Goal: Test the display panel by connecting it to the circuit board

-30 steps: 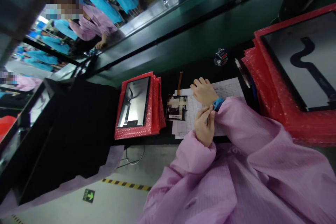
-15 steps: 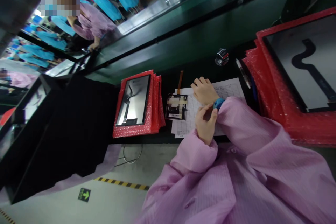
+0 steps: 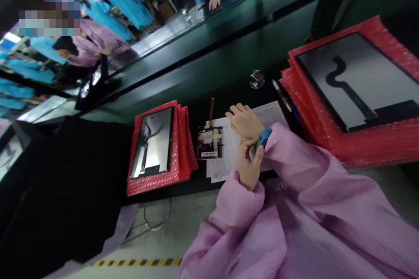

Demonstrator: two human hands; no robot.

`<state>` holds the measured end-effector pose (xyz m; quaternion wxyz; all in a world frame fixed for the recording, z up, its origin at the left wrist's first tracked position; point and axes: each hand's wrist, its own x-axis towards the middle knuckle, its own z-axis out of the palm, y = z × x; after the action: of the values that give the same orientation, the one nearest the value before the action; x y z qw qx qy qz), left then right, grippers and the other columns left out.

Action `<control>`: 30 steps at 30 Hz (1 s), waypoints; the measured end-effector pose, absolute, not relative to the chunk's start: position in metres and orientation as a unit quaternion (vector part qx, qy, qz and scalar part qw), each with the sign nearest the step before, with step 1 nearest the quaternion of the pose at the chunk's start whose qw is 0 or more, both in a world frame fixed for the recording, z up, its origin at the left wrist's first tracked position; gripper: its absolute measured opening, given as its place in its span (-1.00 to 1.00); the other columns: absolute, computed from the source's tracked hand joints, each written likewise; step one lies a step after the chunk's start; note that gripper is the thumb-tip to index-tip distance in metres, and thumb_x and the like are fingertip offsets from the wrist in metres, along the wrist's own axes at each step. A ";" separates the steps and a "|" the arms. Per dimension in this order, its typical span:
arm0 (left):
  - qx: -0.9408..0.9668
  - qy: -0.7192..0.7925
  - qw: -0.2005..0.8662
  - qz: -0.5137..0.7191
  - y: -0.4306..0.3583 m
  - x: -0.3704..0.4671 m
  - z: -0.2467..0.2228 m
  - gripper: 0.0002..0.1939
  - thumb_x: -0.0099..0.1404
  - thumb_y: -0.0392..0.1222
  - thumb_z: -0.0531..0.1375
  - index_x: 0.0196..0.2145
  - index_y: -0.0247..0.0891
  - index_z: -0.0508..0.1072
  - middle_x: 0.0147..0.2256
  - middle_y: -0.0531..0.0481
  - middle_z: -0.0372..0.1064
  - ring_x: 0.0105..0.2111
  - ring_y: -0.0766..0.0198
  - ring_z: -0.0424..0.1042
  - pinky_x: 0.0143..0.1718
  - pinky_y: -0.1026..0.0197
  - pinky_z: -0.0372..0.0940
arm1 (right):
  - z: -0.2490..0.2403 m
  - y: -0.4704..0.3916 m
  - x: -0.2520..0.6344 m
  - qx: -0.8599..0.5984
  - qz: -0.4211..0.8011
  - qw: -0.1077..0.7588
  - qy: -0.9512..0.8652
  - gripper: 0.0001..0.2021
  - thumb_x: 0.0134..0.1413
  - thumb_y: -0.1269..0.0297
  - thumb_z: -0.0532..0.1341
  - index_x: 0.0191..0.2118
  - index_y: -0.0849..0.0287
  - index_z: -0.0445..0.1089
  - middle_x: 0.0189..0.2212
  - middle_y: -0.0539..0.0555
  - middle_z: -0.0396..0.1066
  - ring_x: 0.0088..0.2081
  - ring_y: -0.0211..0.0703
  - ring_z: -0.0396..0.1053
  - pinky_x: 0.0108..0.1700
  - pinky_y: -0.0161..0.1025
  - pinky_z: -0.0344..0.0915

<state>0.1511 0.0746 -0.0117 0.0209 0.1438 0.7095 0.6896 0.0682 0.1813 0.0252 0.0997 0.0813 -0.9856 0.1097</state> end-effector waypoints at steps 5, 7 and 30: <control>0.374 0.728 -0.100 0.566 0.065 0.188 -0.007 -0.80 0.40 -0.08 0.26 -0.07 -0.14 0.56 -0.28 -0.04 0.44 -0.28 0.24 0.49 -0.24 0.19 0.45 | 0.039 0.189 0.129 0.030 0.182 0.217 -0.959 -0.71 0.36 0.37 0.04 0.05 0.20 0.43 0.05 0.18 0.41 0.05 0.00 0.24 0.07 -0.07 0.23; 0.437 0.704 -0.114 0.548 0.065 0.204 -0.011 -0.73 0.40 -0.24 0.22 0.04 -0.08 0.53 -0.30 -0.02 0.42 -0.30 0.24 0.48 -0.28 0.20 0.46 | 0.037 0.194 0.161 -0.004 0.199 0.292 -0.936 -0.72 0.35 0.40 0.05 0.03 0.19 0.45 0.00 0.16 0.45 0.04 -0.02 0.27 0.10 -0.07 0.27; 0.271 0.540 0.383 0.699 0.151 0.166 0.036 -0.48 0.35 0.26 0.21 0.04 -0.18 0.44 -0.05 -0.16 0.51 -0.09 0.14 0.55 -0.05 0.06 0.48 | 0.040 0.261 0.280 -0.272 0.102 0.436 -0.852 -0.79 0.35 0.26 0.11 -0.33 0.12 0.39 -0.35 0.11 0.47 -0.22 -0.03 0.34 -0.10 -0.04 0.24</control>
<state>0.1664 0.1511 0.0364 0.3829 0.2709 0.5400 0.6989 0.2796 0.2613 0.0401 0.4361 -0.2725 -0.8516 0.1019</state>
